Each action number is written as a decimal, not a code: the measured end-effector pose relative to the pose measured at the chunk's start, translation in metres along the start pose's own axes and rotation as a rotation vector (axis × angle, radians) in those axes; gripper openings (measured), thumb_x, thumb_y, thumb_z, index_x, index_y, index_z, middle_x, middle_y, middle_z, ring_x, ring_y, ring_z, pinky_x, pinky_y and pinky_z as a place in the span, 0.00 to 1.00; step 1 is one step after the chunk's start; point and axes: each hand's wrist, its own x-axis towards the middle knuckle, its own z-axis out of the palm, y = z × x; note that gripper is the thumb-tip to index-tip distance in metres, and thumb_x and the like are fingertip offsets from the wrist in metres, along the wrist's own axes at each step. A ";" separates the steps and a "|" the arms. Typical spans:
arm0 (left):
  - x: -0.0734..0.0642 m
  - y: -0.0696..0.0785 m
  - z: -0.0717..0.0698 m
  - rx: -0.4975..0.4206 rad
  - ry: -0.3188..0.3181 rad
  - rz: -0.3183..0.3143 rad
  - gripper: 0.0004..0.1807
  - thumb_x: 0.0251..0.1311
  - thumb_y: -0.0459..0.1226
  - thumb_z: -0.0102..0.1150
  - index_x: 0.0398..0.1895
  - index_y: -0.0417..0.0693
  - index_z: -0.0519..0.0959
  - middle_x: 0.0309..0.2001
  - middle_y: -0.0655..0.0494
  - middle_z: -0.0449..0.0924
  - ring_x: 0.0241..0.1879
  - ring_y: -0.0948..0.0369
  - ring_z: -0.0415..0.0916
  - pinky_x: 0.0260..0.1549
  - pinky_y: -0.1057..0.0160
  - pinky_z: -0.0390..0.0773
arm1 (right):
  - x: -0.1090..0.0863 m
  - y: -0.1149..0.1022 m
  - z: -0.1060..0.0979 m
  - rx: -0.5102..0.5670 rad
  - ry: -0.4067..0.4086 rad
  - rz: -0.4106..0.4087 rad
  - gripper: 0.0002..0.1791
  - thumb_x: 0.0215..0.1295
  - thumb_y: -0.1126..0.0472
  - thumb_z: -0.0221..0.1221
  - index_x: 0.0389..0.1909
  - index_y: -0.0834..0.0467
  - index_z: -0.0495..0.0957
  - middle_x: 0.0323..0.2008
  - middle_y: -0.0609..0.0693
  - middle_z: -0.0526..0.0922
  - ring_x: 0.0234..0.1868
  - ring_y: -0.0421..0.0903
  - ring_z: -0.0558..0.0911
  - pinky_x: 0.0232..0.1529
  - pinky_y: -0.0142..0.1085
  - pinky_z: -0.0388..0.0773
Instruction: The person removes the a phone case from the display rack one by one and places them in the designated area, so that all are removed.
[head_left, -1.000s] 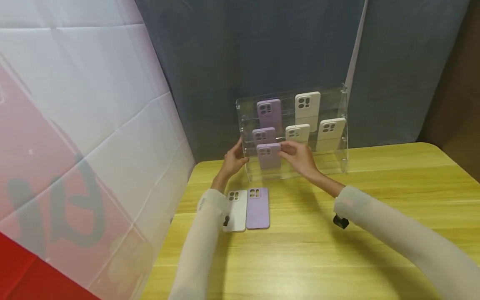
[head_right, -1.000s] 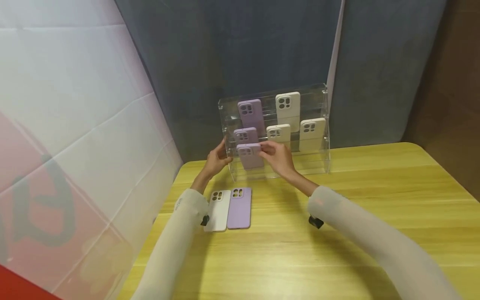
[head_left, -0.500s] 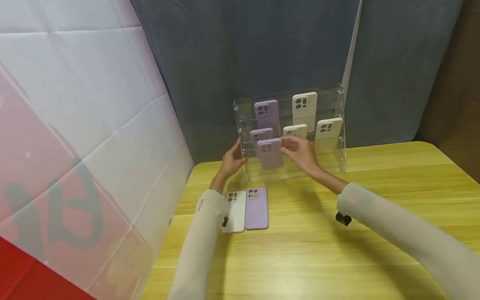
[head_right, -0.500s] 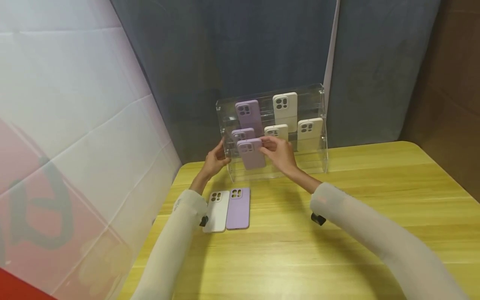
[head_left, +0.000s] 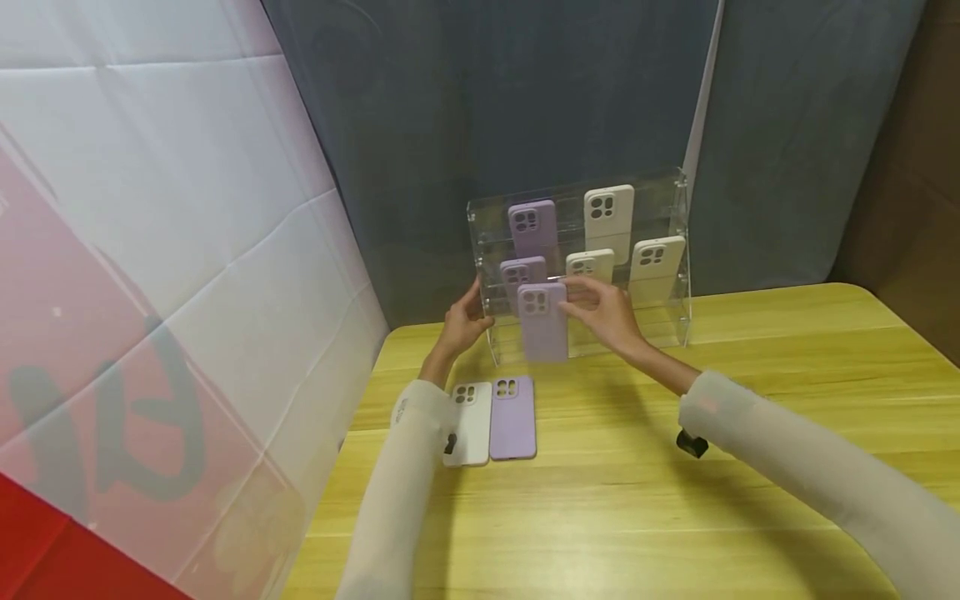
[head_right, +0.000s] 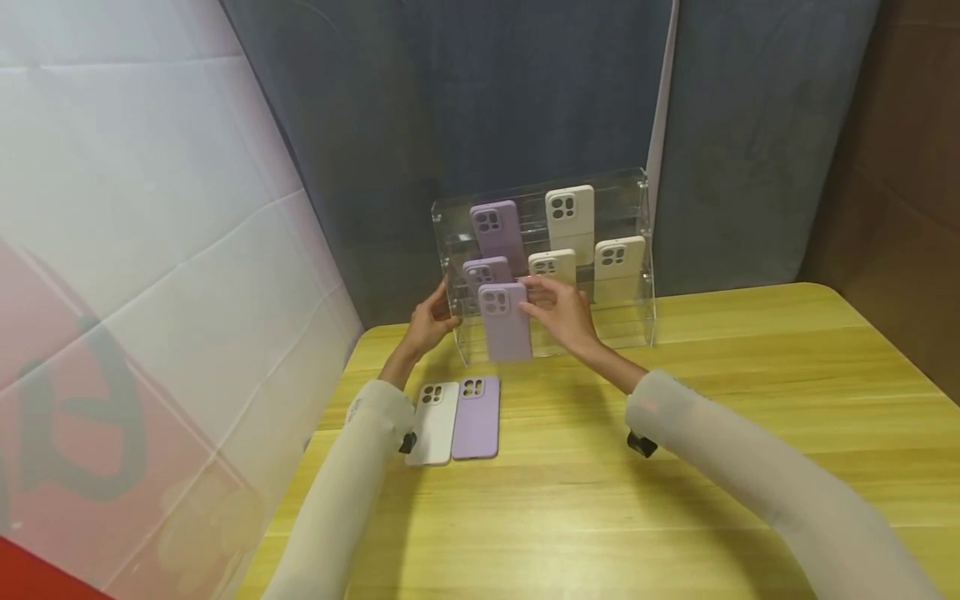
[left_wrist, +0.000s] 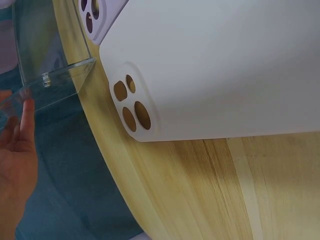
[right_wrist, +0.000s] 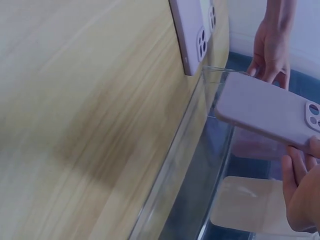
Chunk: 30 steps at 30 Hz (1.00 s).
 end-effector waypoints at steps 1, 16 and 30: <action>0.000 0.000 0.000 -0.005 -0.001 0.004 0.51 0.63 0.20 0.61 0.84 0.59 0.52 0.72 0.35 0.68 0.66 0.41 0.75 0.61 0.50 0.82 | -0.001 0.001 0.000 -0.003 -0.007 0.003 0.24 0.63 0.66 0.72 0.60 0.61 0.82 0.53 0.62 0.87 0.47 0.59 0.89 0.47 0.45 0.90; 0.000 -0.002 0.000 -0.039 0.002 0.010 0.51 0.64 0.19 0.61 0.84 0.60 0.52 0.72 0.36 0.69 0.66 0.42 0.76 0.59 0.52 0.83 | -0.025 0.023 0.004 0.043 -0.090 0.106 0.25 0.62 0.68 0.71 0.61 0.62 0.82 0.50 0.65 0.87 0.47 0.60 0.89 0.38 0.36 0.90; 0.000 0.000 0.000 -0.044 0.010 0.011 0.51 0.62 0.18 0.61 0.84 0.59 0.53 0.72 0.36 0.69 0.67 0.43 0.75 0.62 0.51 0.81 | -0.039 0.037 0.007 0.096 -0.124 0.156 0.27 0.62 0.73 0.70 0.63 0.67 0.79 0.50 0.69 0.85 0.45 0.63 0.89 0.38 0.42 0.91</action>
